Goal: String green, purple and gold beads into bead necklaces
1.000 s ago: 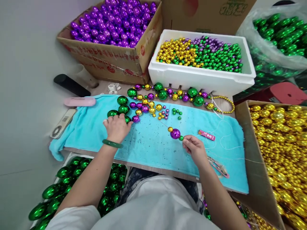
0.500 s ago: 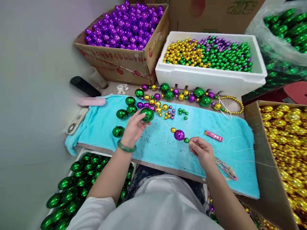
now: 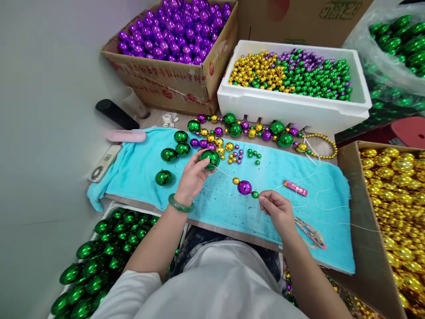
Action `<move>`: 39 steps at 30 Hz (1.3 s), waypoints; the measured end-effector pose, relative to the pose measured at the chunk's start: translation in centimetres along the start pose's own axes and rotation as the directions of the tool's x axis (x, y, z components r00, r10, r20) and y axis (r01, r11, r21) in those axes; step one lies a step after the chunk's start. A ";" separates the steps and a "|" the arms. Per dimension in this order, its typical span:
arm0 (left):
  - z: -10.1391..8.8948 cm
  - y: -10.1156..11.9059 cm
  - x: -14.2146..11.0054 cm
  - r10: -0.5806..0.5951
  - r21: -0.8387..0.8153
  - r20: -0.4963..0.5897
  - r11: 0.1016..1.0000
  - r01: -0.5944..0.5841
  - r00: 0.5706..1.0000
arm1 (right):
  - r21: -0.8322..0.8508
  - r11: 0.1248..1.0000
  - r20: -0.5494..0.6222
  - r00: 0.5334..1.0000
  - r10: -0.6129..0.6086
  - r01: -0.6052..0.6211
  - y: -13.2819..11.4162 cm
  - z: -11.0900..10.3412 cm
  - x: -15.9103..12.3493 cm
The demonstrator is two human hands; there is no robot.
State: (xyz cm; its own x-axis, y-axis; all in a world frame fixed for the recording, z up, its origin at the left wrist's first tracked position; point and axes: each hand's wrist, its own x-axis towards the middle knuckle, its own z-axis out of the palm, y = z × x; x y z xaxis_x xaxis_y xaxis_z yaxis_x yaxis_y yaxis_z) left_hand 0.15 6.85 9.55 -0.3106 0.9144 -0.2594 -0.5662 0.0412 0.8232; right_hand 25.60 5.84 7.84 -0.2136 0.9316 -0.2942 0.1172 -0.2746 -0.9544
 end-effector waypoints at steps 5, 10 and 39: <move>-0.2 -0.3 0.1 0.012 0.001 -0.004 1.000 -0.012 1.000 | 0.004 1.000 -0.015 1.000 0.020 -0.020 0.1 -0.1 -0.2; -0.5 -0.9 0.1 0.094 0.101 0.004 0.990 -0.093 0.996 | 0.006 1.000 -0.034 0.999 0.016 -0.016 0.2 0.0 -0.1; 3.0 -3.6 -3.4 0.444 0.479 0.209 0.730 -0.487 0.872 | 0.040 0.996 -0.012 0.997 0.079 -0.079 2.1 -0.5 1.1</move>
State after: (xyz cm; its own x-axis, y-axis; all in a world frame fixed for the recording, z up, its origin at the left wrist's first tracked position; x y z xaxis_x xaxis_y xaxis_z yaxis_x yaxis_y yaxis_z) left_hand 5.57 4.84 8.97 -0.3621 0.8994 0.2447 0.1034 -0.2221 0.9695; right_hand 26.07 6.35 5.56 -0.1919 0.9097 -0.3683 0.0949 -0.3563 -0.9296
